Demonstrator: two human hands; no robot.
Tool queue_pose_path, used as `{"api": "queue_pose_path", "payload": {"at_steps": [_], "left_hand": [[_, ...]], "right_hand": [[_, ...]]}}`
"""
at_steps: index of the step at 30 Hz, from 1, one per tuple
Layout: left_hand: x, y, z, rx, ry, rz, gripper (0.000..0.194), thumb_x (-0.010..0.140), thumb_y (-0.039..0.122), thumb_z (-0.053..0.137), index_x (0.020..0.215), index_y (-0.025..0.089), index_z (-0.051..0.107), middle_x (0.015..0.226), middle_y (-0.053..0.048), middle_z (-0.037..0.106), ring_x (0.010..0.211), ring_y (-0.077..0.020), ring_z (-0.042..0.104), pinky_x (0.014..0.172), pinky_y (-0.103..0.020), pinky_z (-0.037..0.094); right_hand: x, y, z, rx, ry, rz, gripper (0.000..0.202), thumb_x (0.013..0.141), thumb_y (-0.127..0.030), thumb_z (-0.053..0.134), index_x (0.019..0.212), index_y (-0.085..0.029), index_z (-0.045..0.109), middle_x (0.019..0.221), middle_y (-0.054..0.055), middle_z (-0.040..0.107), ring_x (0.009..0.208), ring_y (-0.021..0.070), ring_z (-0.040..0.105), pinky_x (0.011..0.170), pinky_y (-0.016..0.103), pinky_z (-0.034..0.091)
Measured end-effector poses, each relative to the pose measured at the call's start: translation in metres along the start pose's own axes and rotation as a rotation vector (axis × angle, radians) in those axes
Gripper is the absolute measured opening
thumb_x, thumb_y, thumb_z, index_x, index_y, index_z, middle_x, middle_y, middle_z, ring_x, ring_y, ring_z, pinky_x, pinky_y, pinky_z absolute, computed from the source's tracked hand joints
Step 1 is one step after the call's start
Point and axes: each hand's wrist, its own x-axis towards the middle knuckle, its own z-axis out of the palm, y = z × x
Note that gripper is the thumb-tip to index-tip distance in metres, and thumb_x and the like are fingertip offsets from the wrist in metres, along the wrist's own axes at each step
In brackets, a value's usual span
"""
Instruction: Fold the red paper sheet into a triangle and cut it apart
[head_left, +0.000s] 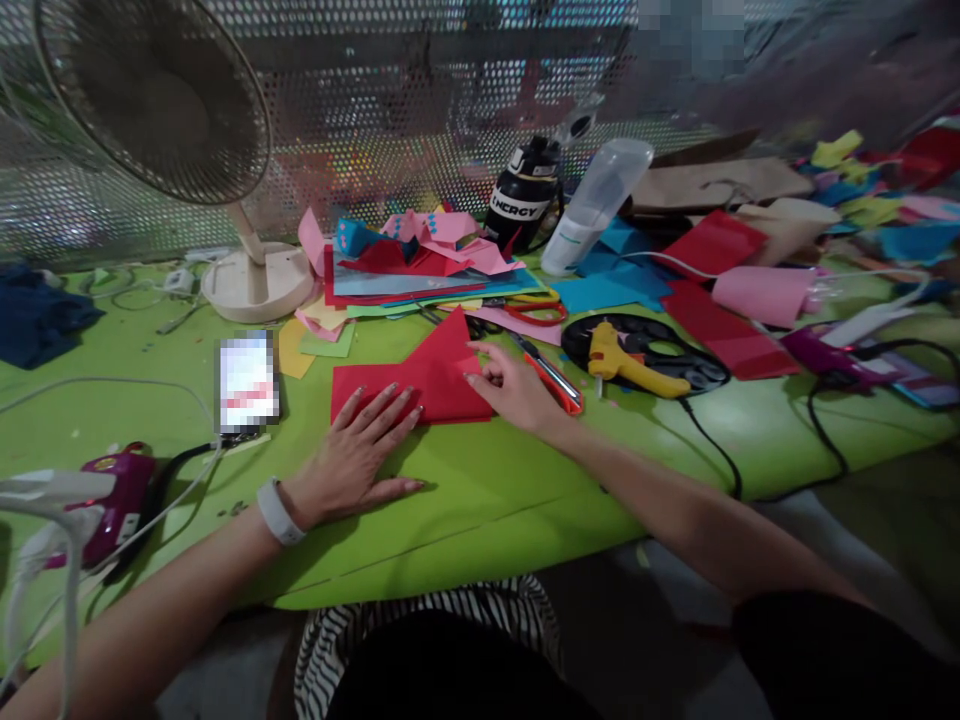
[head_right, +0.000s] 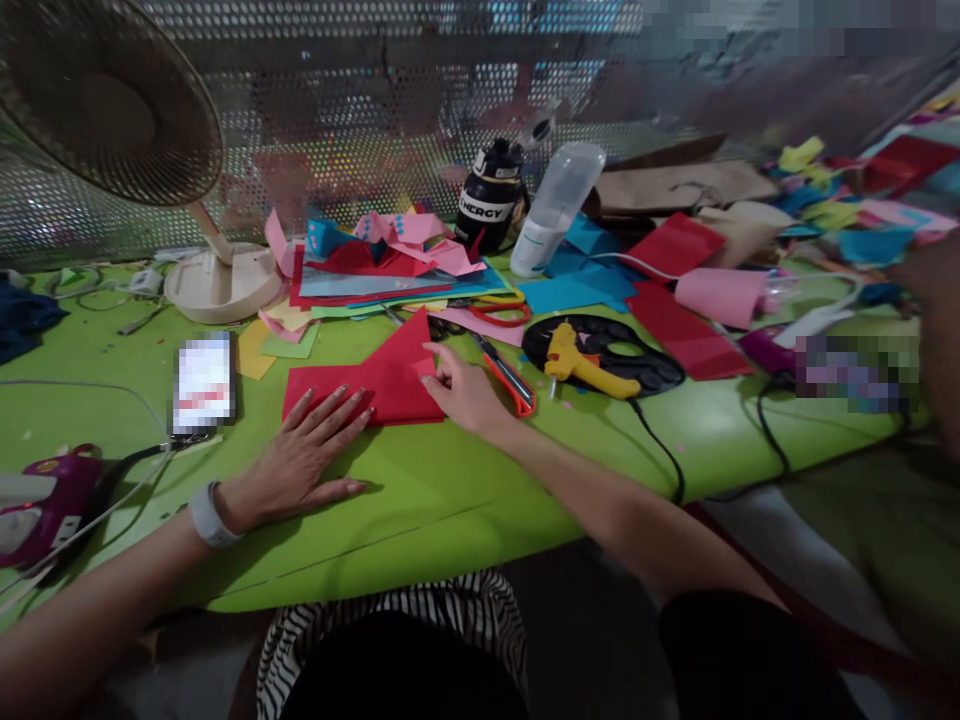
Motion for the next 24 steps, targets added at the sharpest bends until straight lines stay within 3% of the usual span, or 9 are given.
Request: {"api": "queue_pose_path", "payload": {"at_steps": [4, 8, 10, 13, 15, 18, 20, 22, 24], "left_hand": [[-0.001, 0.003, 0.002, 0.002, 0.016, 0.002, 0.084, 0.092, 0.062, 0.041, 0.155, 0.019, 0.007, 0.159, -0.011, 0.024, 0.147, -0.0263, 0.02, 0.12, -0.043, 0.005], [-0.002, 0.001, 0.004, -0.016, -0.029, -0.021, 0.083, 0.093, 0.064, 0.037, 0.155, 0.016, 0.011, 0.159, -0.013, 0.023, 0.148, -0.0256, 0.019, 0.12, -0.042, 0.007], [-0.002, 0.001, 0.004, -0.026, -0.067, -0.035, 0.083, 0.092, 0.067, 0.034, 0.154, 0.016, 0.013, 0.16, -0.012, 0.022, 0.148, -0.0254, 0.018, 0.12, -0.042, 0.007], [-0.002, 0.0, 0.005, -0.033, -0.101, -0.049, 0.084, 0.092, 0.069, 0.03, 0.155, 0.016, 0.014, 0.159, -0.011, 0.023, 0.148, -0.0247, 0.018, 0.121, -0.042, 0.009], [-0.002, -0.001, 0.005, -0.03, -0.107, -0.05, 0.084, 0.092, 0.069, 0.028, 0.155, 0.016, 0.015, 0.159, -0.012, 0.024, 0.148, -0.0247, 0.019, 0.121, -0.043, 0.01], [-0.002, -0.001, 0.002, -0.015, -0.095, -0.04, 0.082, 0.092, 0.069, 0.03, 0.153, 0.015, 0.022, 0.157, -0.014, 0.03, 0.146, -0.0258, 0.025, 0.12, -0.045, 0.017], [-0.001, 0.001, -0.003, 0.003, -0.047, -0.069, 0.074, 0.094, 0.064, 0.032, 0.149, 0.015, 0.032, 0.152, -0.014, 0.039, 0.142, -0.0257, 0.034, 0.118, -0.045, 0.024], [0.003, 0.007, -0.01, 0.016, 0.013, -0.112, 0.066, 0.096, 0.059, 0.033, 0.146, 0.016, 0.038, 0.148, -0.013, 0.046, 0.139, -0.0246, 0.039, 0.116, -0.044, 0.028], [0.01, 0.017, -0.014, 0.011, 0.041, -0.13, 0.068, 0.097, 0.059, 0.031, 0.146, 0.013, 0.036, 0.152, -0.014, 0.04, 0.143, -0.0244, 0.033, 0.117, -0.044, 0.027]], "right_hand": [[-0.003, -0.001, 0.003, -0.186, 0.032, -0.046, 0.047, 0.088, -0.032, 0.049, 0.132, -0.017, 0.052, 0.069, 0.0, 0.06, 0.063, 0.0177, 0.057, 0.061, 0.031, 0.043], [-0.005, 0.002, 0.006, -0.335, 0.028, -0.031, 0.042, 0.089, -0.03, 0.048, 0.127, -0.017, 0.059, 0.074, 0.004, 0.065, 0.066, 0.0208, 0.06, 0.063, 0.034, 0.047], [-0.007, -0.001, 0.005, -0.451, 0.077, -0.094, 0.038, 0.09, -0.031, 0.047, 0.121, -0.017, 0.063, 0.084, 0.009, 0.068, 0.078, 0.0252, 0.064, 0.071, 0.039, 0.05], [-0.012, -0.014, 0.003, -0.612, 0.173, -0.307, 0.039, 0.095, -0.031, 0.043, 0.125, -0.015, 0.062, 0.119, 0.017, 0.065, 0.115, 0.0328, 0.057, 0.095, 0.049, 0.045], [-0.016, -0.024, 0.005, -0.641, 0.073, -0.485, 0.046, 0.097, -0.034, 0.04, 0.137, -0.015, 0.053, 0.141, 0.016, 0.052, 0.134, 0.0313, 0.043, 0.108, 0.051, 0.036], [-0.019, -0.03, 0.013, -0.616, -0.266, -0.65, 0.065, 0.098, -0.052, 0.034, 0.149, -0.012, 0.035, 0.152, 0.015, 0.038, 0.144, 0.0272, 0.03, 0.115, 0.048, 0.028], [-0.02, -0.029, 0.019, -0.615, -0.407, -0.631, 0.081, 0.094, -0.065, 0.031, 0.15, -0.007, 0.03, 0.155, 0.019, 0.031, 0.145, 0.0286, 0.027, 0.117, 0.047, 0.026], [-0.019, -0.025, 0.024, -0.633, -0.456, -0.59, 0.089, 0.092, -0.07, 0.029, 0.15, -0.003, 0.029, 0.156, 0.021, 0.027, 0.145, 0.0307, 0.025, 0.118, 0.047, 0.023], [-0.019, -0.021, 0.027, -0.652, -0.469, -0.586, 0.089, 0.092, -0.069, 0.029, 0.149, -0.002, 0.029, 0.155, 0.023, 0.027, 0.145, 0.0318, 0.024, 0.118, 0.048, 0.022]]}}
